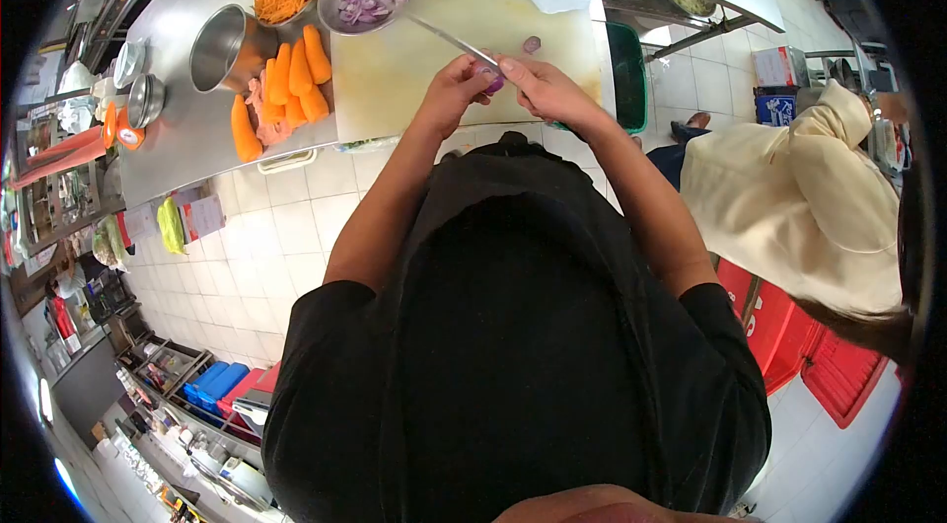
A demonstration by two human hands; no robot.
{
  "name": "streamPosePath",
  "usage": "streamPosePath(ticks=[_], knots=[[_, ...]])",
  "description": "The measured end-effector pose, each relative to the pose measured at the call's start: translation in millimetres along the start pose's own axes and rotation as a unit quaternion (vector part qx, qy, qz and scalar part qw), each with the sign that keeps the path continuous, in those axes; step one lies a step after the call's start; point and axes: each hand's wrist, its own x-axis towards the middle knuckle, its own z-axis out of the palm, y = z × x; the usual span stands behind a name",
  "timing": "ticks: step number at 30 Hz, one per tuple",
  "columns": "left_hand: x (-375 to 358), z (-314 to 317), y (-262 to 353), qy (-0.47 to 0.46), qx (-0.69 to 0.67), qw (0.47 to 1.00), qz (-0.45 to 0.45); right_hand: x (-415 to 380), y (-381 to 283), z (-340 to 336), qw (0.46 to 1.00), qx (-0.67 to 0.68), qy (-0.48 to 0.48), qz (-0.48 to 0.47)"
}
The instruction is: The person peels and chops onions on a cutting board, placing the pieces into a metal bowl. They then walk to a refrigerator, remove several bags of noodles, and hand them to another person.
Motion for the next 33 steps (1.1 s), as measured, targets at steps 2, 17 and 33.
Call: streamPosePath(ticks=[2,17,33], knots=[[0.2,0.6,-0.5,0.015,0.016,1.0,0.02,3.3,1.2,2.3,0.998,-0.042,0.008,-0.036],[4.1,-2.6,2.4,0.0,0.118,0.992,0.042,13.4,16.3,-13.2,0.997,-0.069,0.022,0.041],[9.1,11.7,8.5,0.019,0.125,0.991,0.043,17.6,28.6,-8.3,0.994,-0.075,0.066,-0.042]])
